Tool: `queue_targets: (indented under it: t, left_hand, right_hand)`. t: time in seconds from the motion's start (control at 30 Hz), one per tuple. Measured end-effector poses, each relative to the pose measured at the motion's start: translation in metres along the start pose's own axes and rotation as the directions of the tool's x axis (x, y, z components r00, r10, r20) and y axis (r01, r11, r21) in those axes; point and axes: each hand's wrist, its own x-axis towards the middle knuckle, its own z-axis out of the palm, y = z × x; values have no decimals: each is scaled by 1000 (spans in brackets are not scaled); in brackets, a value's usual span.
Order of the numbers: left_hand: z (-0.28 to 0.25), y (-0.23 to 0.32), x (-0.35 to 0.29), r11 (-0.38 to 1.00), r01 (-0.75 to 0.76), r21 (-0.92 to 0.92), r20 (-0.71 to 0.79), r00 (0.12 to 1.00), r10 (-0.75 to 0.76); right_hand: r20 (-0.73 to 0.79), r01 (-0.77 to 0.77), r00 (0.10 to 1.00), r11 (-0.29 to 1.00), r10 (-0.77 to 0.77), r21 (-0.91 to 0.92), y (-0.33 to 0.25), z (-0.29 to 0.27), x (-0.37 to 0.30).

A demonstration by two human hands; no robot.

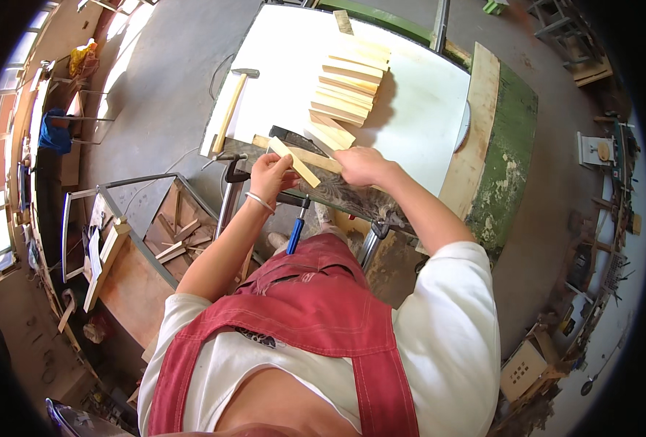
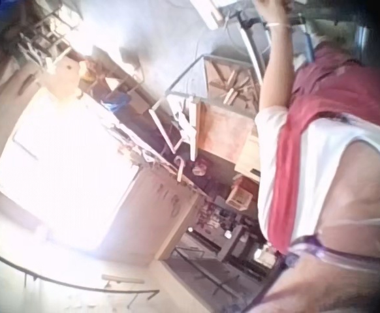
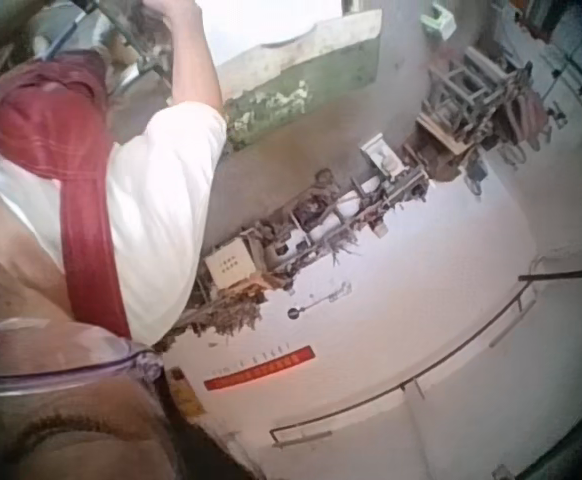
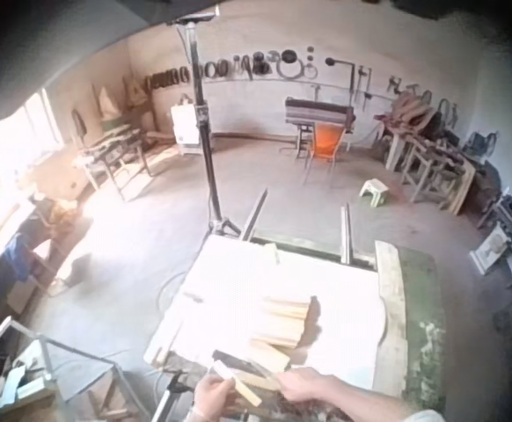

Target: The person arranges small wooden blocks on a workbench, picking them up from a pile and placing them into a larger wooden frame. They repeatedly adjust the blocks to fit them tightly together within the frame, occasionally picking up and repositioning individual pieces to ensure alignment.

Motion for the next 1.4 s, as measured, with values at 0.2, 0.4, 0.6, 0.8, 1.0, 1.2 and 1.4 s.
queue_targets:
  t: [0.2, 0.4, 0.6, 0.8, 1.0, 1.2, 1.4]
  left_hand:
    - [0, -7, -9, 999, 41, -11, -14, 999, -41]
    - [10, -14, 0, 997, 75, -23, -4, 997, -75]
    - [35, -5, 26, 997, 73, 34, 5, 997, -74]
    - [71, -7, 70, 984, 166, -58, -29, 985, -168]
    - [105, -13, 103, 963, 221, -153, -108, 965, -239]
    - [106, -26, 86, 957, 265, -114, -71, 959, -274]
    - [105, -9, 89, 922, 365, -128, 68, 931, -359]
  right_hand:
    - [302, -158, 944, 986, 136, 49, 0, 11, 47]
    - [150, -156, 977, 987, 150, 26, 17, 28, 72]
    - [136, -146, 983, 977, 126, 154, 31, 25, 61]
    - [107, -164, 984, 967, 145, 193, 41, -7, 10]
    - [-101, -215, 961, 925, 258, 312, 100, -9, -22]
    - [-484, 42, 741, 687, 465, 725, 194, -20, 36]
    - [-493, 293, 670, 412, 555, 862, 217, -118, 124]
